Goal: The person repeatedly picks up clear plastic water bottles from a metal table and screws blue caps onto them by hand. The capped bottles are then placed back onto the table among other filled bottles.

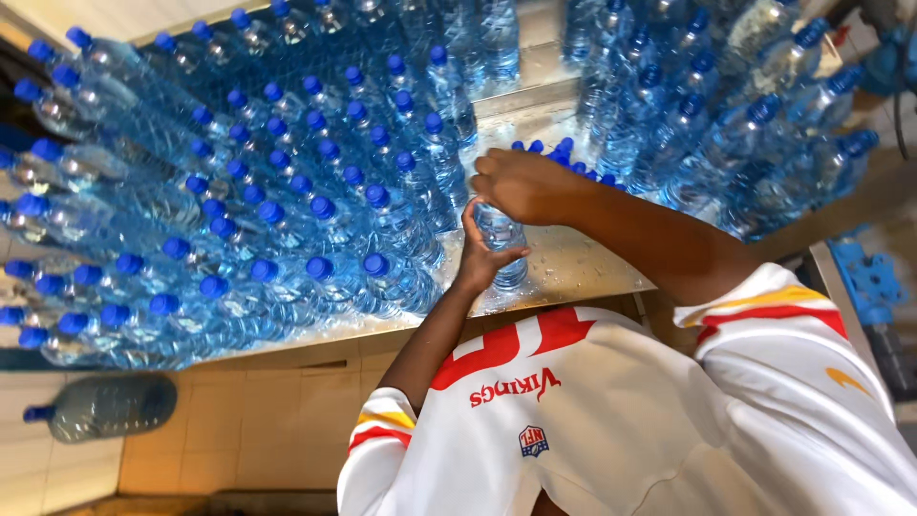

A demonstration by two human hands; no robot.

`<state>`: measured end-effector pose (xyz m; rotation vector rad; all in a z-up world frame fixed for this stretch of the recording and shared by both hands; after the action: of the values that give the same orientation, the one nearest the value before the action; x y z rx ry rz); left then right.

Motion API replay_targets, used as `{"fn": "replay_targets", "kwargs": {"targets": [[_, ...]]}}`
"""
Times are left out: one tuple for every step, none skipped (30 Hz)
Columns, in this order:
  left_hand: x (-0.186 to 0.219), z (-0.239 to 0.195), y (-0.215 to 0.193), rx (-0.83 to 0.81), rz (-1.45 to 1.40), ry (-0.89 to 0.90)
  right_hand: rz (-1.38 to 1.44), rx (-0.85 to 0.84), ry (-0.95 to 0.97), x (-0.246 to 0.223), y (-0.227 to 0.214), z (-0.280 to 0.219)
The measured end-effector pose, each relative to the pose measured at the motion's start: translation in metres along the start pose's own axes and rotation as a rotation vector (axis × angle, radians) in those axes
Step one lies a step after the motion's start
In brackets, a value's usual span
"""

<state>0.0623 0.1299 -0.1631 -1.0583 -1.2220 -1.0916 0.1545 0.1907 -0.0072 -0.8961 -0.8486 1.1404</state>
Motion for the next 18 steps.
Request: {"fn": "replay_targets", "kwargs": {"targets": [[-0.004,-0.001,-0.001,-0.084,-0.051,-0.044,0.034,0.024,-0.056,-0.004,-0.001,0.002],[-0.010,0.004,-0.003,-0.094,-0.048,-0.042,0.030,0.027,-0.046,-0.011,-0.017,0.005],[-0.020,0.010,-0.004,-0.120,-0.049,-0.095,0.202,0.030,-0.060,-0.019,-0.034,0.009],[-0.031,0.012,-0.006,-0.139,-0.051,-0.151,0.380,0.032,-0.080,-0.029,-0.049,0.013],[-0.024,0.009,-0.004,-0.142,-0.050,-0.152,0.381,0.033,-0.076,-0.031,-0.060,0.019],[-0.018,0.006,-0.002,-0.154,0.011,-0.167,0.522,-0.020,0.042,-0.025,-0.064,0.025],[-0.013,0.002,0.000,-0.166,0.073,-0.182,0.663,-0.074,0.162,-0.019,-0.068,0.029],[-0.017,0.002,0.002,-0.169,0.073,-0.183,0.663,-0.073,0.165,-0.016,-0.054,0.033],[-0.017,0.002,0.005,-0.177,0.008,-0.138,0.677,-0.013,0.181,-0.009,-0.044,0.037],[-0.016,0.004,0.006,-0.183,-0.055,-0.089,0.688,0.050,0.193,-0.001,-0.035,0.042],[-0.014,0.005,0.004,-0.185,-0.053,-0.087,0.686,0.052,0.194,-0.001,-0.015,0.039],[-0.014,0.006,0.002,-0.216,-0.058,-0.114,0.576,-0.038,0.224,0.001,0.012,0.037],[-0.015,0.007,0.001,-0.247,-0.063,-0.140,0.466,-0.127,0.253,0.004,0.039,0.034],[-0.017,0.010,-0.001,-0.243,-0.062,-0.139,0.466,-0.127,0.250,-0.001,0.036,0.037],[-0.022,0.013,-0.003,-0.235,-0.067,-0.159,0.356,-0.182,0.259,-0.005,0.037,0.038],[-0.028,0.012,-0.005,-0.231,-0.070,-0.186,0.251,-0.237,0.274,-0.011,0.040,0.037],[-0.029,0.005,-0.004,-0.231,-0.068,-0.192,0.257,-0.237,0.276,-0.010,0.045,0.040],[-0.029,0.002,-0.003,-0.203,-0.119,-0.213,0.319,-0.282,0.292,-0.008,0.054,0.041]]}}
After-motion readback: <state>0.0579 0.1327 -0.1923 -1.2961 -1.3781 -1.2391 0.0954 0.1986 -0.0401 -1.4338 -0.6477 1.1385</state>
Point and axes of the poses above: each hand's wrist, its own z-axis towards the middle knuckle, its own y-axis out of the palm, x = y × z, the point moved 8 cm from there along z, towards the middle knuckle, and after that the axes turned 4 degrees about -y, right-handed, at the moved point
